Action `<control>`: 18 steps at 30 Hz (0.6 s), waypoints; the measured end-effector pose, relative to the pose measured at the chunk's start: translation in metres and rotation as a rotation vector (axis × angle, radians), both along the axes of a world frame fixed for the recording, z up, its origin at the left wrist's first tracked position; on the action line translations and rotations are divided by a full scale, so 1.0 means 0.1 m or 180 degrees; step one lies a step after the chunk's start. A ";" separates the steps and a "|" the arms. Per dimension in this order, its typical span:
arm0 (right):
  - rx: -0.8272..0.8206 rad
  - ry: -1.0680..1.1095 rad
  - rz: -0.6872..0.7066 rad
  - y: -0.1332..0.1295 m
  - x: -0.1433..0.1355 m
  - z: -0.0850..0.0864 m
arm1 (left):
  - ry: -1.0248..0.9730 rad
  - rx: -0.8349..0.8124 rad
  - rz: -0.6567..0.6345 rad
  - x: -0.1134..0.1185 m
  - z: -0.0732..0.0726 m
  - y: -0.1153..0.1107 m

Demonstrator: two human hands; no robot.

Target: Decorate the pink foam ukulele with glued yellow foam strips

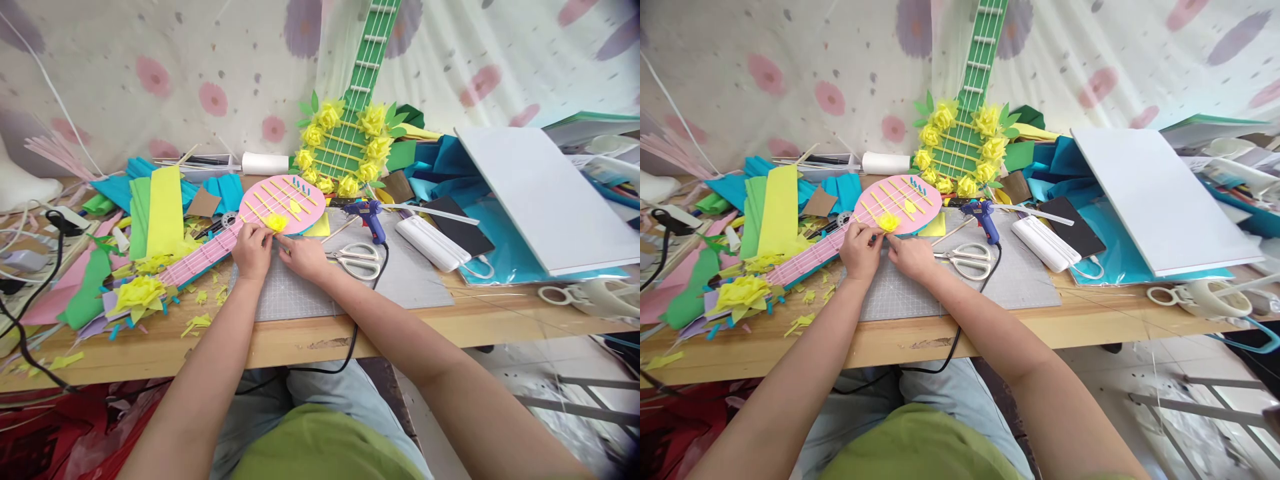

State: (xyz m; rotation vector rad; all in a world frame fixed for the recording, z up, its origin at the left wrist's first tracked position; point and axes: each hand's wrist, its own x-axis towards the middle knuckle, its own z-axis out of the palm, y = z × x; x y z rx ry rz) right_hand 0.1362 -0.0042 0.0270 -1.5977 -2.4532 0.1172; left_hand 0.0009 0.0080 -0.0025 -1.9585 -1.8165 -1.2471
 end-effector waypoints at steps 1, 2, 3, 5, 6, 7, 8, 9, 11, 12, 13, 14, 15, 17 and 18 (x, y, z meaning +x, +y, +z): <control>-0.0004 -0.0013 -0.0018 0.00 -0.01 0.00 | -0.0004 -0.0002 0.0001 0.00 0.00 0.00; -0.0016 -0.0019 -0.0034 0.00 -0.02 0.01 | -0.0012 -0.0011 0.0003 0.00 0.01 0.00; -0.0029 -0.0017 -0.0042 0.01 -0.03 0.01 | -0.0021 -0.0025 0.0005 0.00 0.01 0.00; -0.0027 0.0005 -0.0041 0.00 -0.04 0.02 | -0.0035 -0.0053 0.0030 0.01 0.02 -0.01; -0.0009 0.0019 -0.0039 0.00 -0.05 0.02 | -0.0040 -0.0055 0.0050 0.01 0.02 -0.01; 0.0011 0.0033 -0.0038 0.00 -0.05 0.02 | -0.0045 -0.0046 0.0069 0.01 0.02 -0.01; 0.0022 0.0046 -0.0044 0.00 -0.05 0.03 | -0.0053 -0.0031 0.0086 0.02 0.02 -0.02; 0.0022 0.0060 -0.0057 0.00 -0.05 0.04 | -0.0066 -0.0014 0.0094 0.01 0.01 -0.02; -0.0020 0.0091 -0.0078 0.01 -0.06 0.05 | -0.0106 0.0002 0.0087 0.01 0.01 -0.01; -0.0052 0.0109 -0.0084 0.01 -0.06 0.05 | -0.0132 -0.0005 0.0082 0.01 0.00 -0.01; -0.0082 0.0130 -0.0090 0.01 -0.06 0.06 | -0.0160 -0.0021 0.0079 0.01 0.00 -0.01; -0.0108 0.0152 -0.0092 0.02 -0.06 0.06 | -0.0189 -0.0041 0.0084 0.01 0.00 0.00; -0.0129 0.0172 -0.0095 0.02 -0.06 0.06 | -0.0216 -0.0060 0.0098 0.01 0.00 0.00; -0.0150 0.0207 -0.0098 0.02 -0.06 0.06 | -0.0245 -0.0102 0.0133 0.01 0.01 0.02; -0.0147 0.0223 -0.0097 0.02 -0.05 0.05 | -0.0246 -0.0122 0.0139 0.02 0.02 0.02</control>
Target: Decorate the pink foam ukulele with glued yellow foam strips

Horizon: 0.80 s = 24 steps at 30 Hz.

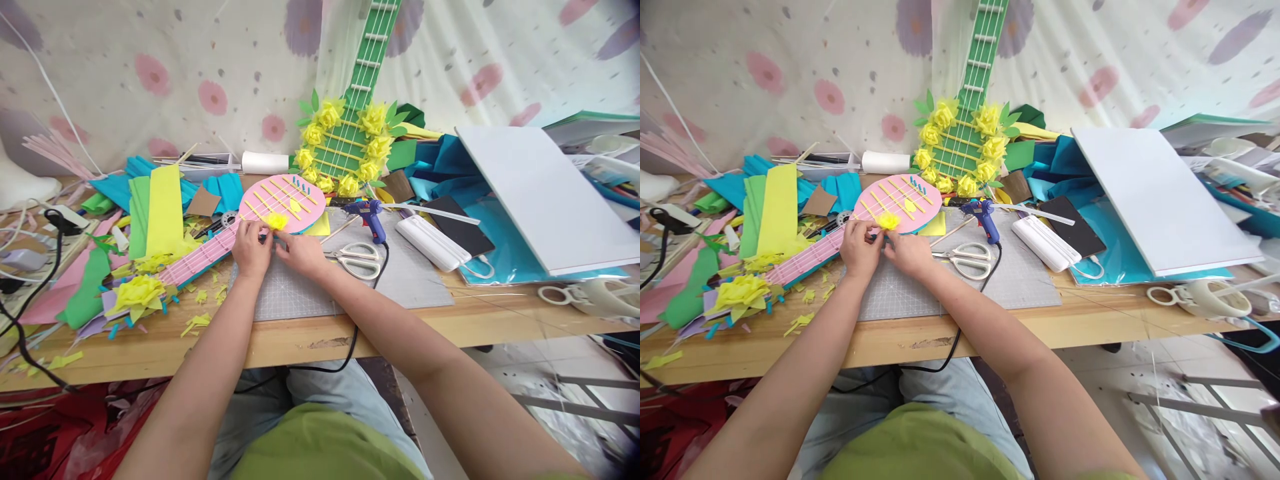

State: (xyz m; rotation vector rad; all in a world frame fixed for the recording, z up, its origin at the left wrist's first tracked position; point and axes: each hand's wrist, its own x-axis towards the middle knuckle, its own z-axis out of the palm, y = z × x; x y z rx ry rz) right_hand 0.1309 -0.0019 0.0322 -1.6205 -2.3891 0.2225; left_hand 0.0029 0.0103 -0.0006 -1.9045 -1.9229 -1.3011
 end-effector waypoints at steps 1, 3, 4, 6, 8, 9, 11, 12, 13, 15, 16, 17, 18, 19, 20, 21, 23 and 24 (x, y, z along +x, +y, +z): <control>0.0014 0.0017 -0.0001 0.00 0.01 -0.01 | 0.0004 -0.0019 -0.0001 0.01 0.01 0.00; 0.0055 0.0052 -0.0002 0.01 0.02 -0.02 | 0.0020 -0.0052 -0.0020 0.01 0.03 0.01; 0.0070 0.0069 -0.0001 0.01 0.03 -0.03 | 0.0028 -0.0062 -0.0032 0.01 0.04 0.01; 0.0079 0.0092 -0.0001 0.02 0.04 -0.04 | 0.0054 -0.0072 -0.0059 0.01 0.06 0.01; 0.0077 0.0105 -0.0005 0.02 0.04 -0.05 | 0.0122 -0.0074 -0.0083 -0.01 0.09 0.01; 0.0074 0.0110 -0.0012 0.03 0.04 -0.05 | 0.0175 -0.0074 -0.0090 -0.02 0.10 0.01; 0.0068 0.0131 -0.0026 0.03 0.04 -0.04 | 0.0300 -0.0074 -0.0106 -0.05 0.12 0.03; 0.0062 0.0146 -0.0035 0.03 0.04 -0.05 | 0.0361 -0.0076 -0.0128 -0.07 0.13 0.04; 0.0057 0.0166 -0.0042 0.03 0.05 -0.05 | 0.0421 -0.0083 -0.0165 -0.08 0.14 0.05; 0.0064 0.0218 -0.0042 0.04 0.05 -0.06 | 0.0560 -0.0110 -0.0265 -0.10 0.16 0.09; 0.0074 0.0247 -0.0039 0.04 0.05 -0.06 | 0.0649 -0.0128 -0.0319 -0.12 0.17 0.10; 0.0084 0.0273 -0.0031 0.04 0.05 -0.07 | 0.0753 -0.0149 -0.0373 -0.13 0.19 0.11; 0.0098 0.0299 -0.0021 0.04 0.05 -0.08 | 0.0868 -0.0168 -0.0420 -0.14 0.20 0.13; 0.0110 0.0319 -0.0011 0.04 0.05 -0.08 | 0.0987 -0.0182 -0.0458 -0.16 0.21 0.14; 0.0117 0.0332 -0.0005 0.04 0.05 -0.08 | 0.1100 -0.0192 -0.0485 -0.18 0.21 0.14; 0.0119 0.0339 -0.0002 0.04 0.05 -0.08 | 0.1205 -0.0198 -0.0509 -0.20 0.22 0.15; 0.0107 0.0346 0.0007 0.04 0.06 -0.08 | 0.1364 -0.0198 -0.0554 -0.24 0.22 0.16; 0.0093 0.0347 0.0002 0.04 0.06 -0.08 | 0.1411 -0.0195 -0.0584 -0.26 0.22 0.16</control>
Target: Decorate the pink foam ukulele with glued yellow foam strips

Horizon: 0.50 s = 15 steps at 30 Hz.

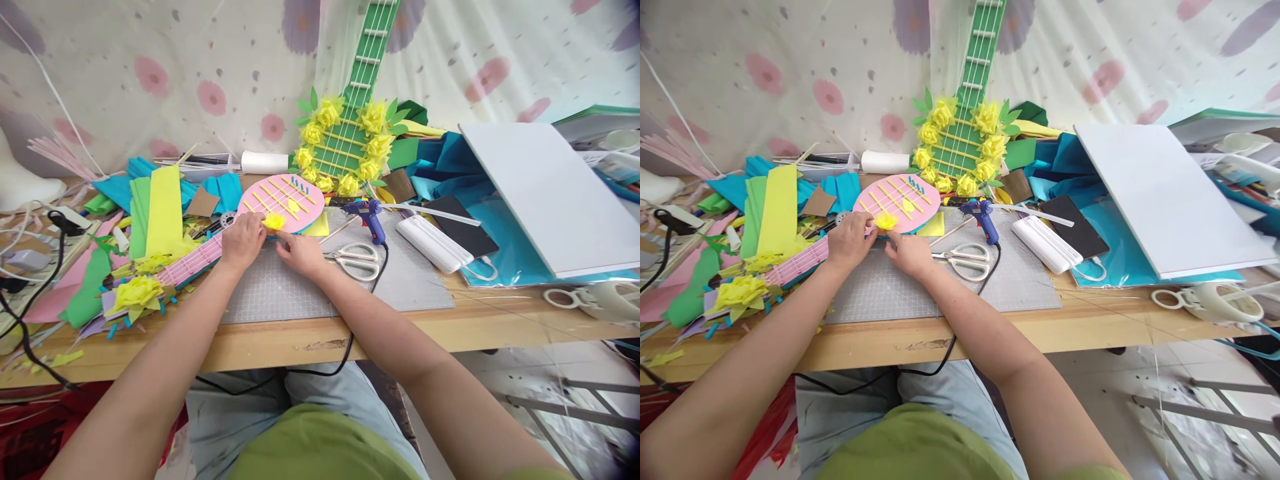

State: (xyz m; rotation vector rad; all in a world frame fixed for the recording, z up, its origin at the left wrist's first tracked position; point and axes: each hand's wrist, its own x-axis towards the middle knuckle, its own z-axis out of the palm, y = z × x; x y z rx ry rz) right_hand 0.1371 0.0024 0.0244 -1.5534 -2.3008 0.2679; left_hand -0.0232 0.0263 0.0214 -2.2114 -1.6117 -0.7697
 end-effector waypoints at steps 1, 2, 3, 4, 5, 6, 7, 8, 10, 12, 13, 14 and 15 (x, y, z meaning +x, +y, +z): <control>-0.0015 0.0001 -0.0005 0.00 0.00 0.00 | 0.0025 0.0001 -0.0032 -0.02 0.00 0.00; -0.0026 0.0005 -0.0012 0.00 0.01 0.01 | 0.0034 0.0003 -0.0058 -0.03 0.00 0.00; -0.0035 0.0010 -0.0018 0.00 0.01 0.01 | 0.0034 0.0008 -0.0074 -0.04 0.00 0.00; -0.0040 0.0016 -0.0021 0.00 0.01 0.01 | 0.0028 0.0011 -0.0082 -0.05 0.00 0.00; -0.0040 0.0024 -0.0017 0.00 0.02 0.01 | 0.0021 0.0012 -0.0084 -0.04 0.01 -0.01; -0.0032 0.0037 -0.0002 0.00 0.02 0.01 | 0.0014 0.0009 -0.0081 -0.04 0.02 -0.01; -0.0022 0.0053 0.0015 0.00 0.02 0.00 | 0.0011 -0.0003 -0.0076 -0.02 0.03 -0.02; -0.0010 0.0070 0.0029 0.00 0.03 0.00 | 0.0012 -0.0024 -0.0070 -0.01 0.04 -0.02; 0.0018 0.0102 0.0036 0.01 0.04 -0.02 | 0.0025 -0.0094 -0.0032 0.02 0.06 -0.03; 0.0043 0.0156 0.0021 0.02 0.05 -0.04 | 0.0039 -0.0172 0.0069 0.03 0.07 -0.04; 0.0054 0.0196 0.0012 0.03 0.06 -0.05 | 0.0043 -0.0200 0.0130 0.03 0.07 -0.05; 0.0064 0.0247 0.0005 0.03 0.07 -0.06 | 0.0044 -0.0212 0.0182 0.03 0.07 -0.05; 0.0068 0.0301 0.0005 0.04 0.07 -0.06 | 0.0042 -0.0211 0.0215 0.02 0.06 -0.05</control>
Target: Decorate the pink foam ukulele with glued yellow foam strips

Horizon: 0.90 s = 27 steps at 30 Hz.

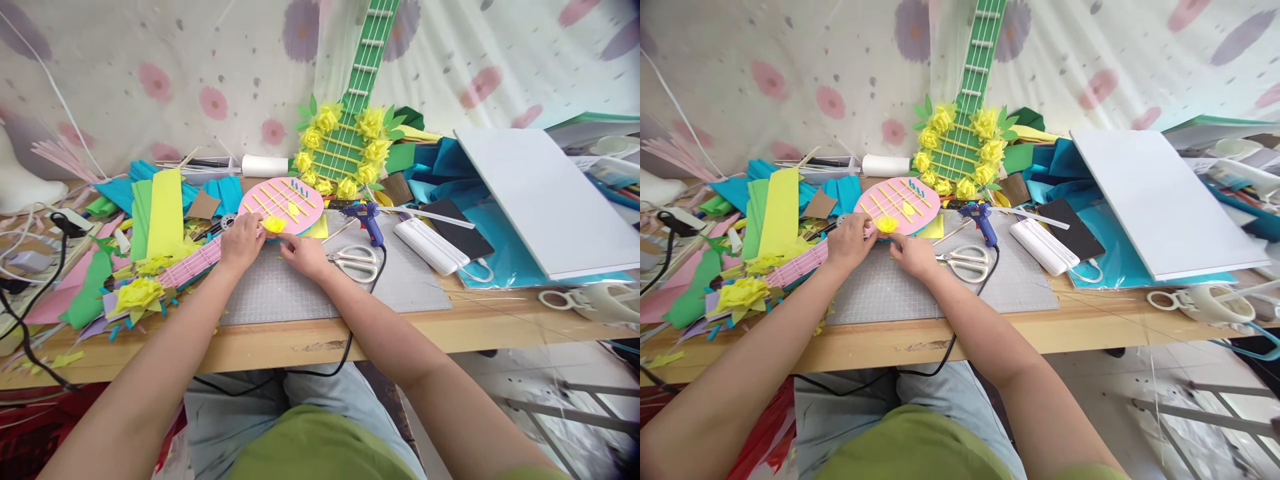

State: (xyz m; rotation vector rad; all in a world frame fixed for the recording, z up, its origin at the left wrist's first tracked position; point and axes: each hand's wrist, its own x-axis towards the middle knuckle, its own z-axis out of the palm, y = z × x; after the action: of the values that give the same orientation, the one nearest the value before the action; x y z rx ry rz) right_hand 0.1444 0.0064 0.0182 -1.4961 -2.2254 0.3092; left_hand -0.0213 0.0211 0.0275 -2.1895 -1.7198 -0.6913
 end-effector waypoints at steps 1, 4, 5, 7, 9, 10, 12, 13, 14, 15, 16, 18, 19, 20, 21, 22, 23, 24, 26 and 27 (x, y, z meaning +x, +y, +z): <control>0.0000 0.0055 0.0003 0.00 0.01 0.00 | -0.0006 0.0012 0.0012 -0.01 -0.01 0.00; 0.0011 0.0250 -0.0062 0.01 0.05 0.01 | -0.0106 0.0043 0.0025 -0.06 -0.01 -0.01; 0.0034 0.0352 -0.0118 0.01 0.07 0.02 | -0.0167 0.0047 0.0070 -0.07 0.00 -0.02; 0.0112 0.0633 -0.0282 0.02 0.13 0.05 | -0.0311 0.0047 0.0203 -0.11 0.02 -0.03; 0.0194 0.0958 -0.0447 0.05 0.20 0.07 | -0.0475 0.0048 0.0335 -0.14 0.05 -0.04; 0.0224 0.1109 -0.0520 0.07 0.24 0.07 | -0.0561 0.0056 0.0383 -0.16 0.07 -0.05; 0.0253 0.1344 -0.0639 0.11 0.30 0.07 | -0.0737 0.0094 0.0442 -0.18 0.10 -0.06; 0.0249 0.1425 -0.0670 0.14 0.33 0.07 | -0.0819 0.0125 0.0455 -0.18 0.12 -0.06; 0.0238 0.1493 -0.0681 0.16 0.35 0.07 | -0.0890 0.0162 0.0454 -0.18 0.13 -0.07; 0.0222 0.1562 -0.0671 0.18 0.37 0.08 | -0.0948 0.0204 0.0445 -0.17 0.15 -0.08; 0.0205 0.1642 -0.0647 0.20 0.40 0.09 | -0.0996 0.0247 0.0440 -0.16 0.17 -0.09; 0.0150 0.1833 -0.0574 0.23 0.46 0.13 | -0.1069 0.0309 0.0469 -0.12 0.20 -0.11; 0.0103 0.1915 -0.0527 0.24 0.51 0.15 | -0.1101 0.0326 0.0502 -0.09 0.22 -0.11; 0.0041 0.1963 -0.0478 0.24 0.56 0.17 | -0.1129 0.0334 0.0534 -0.06 0.24 -0.12; -0.0032 0.1960 -0.0426 0.25 0.63 0.19 | -0.1152 0.0340 0.0557 -0.02 0.26 -0.12; -0.0106 0.1900 -0.0374 0.25 0.71 0.20 | -0.1167 0.0345 0.0561 0.02 0.28 -0.12; -0.0177 0.1797 -0.0325 0.24 0.79 0.20 | -0.1169 0.0352 0.0541 0.08 0.30 -0.13; -0.0240 0.1657 -0.0272 0.24 0.87 0.19 | -0.1157 0.0354 0.0497 0.14 0.31 -0.13; -0.0343 0.1348 -0.0138 0.22 1.02 0.14 | -0.1071 0.0297 0.0345 0.30 0.33 -0.15; -0.0376 0.1198 -0.0103 0.20 1.09 0.12 | -0.0992 0.0222 0.0240 0.39 0.33 -0.15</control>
State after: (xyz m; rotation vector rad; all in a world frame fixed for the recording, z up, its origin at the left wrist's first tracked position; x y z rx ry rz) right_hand 0.2531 0.0265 0.0301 -1.3957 -1.9106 0.6634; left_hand 0.0172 0.0057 0.0604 -2.0432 -1.8789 -1.1033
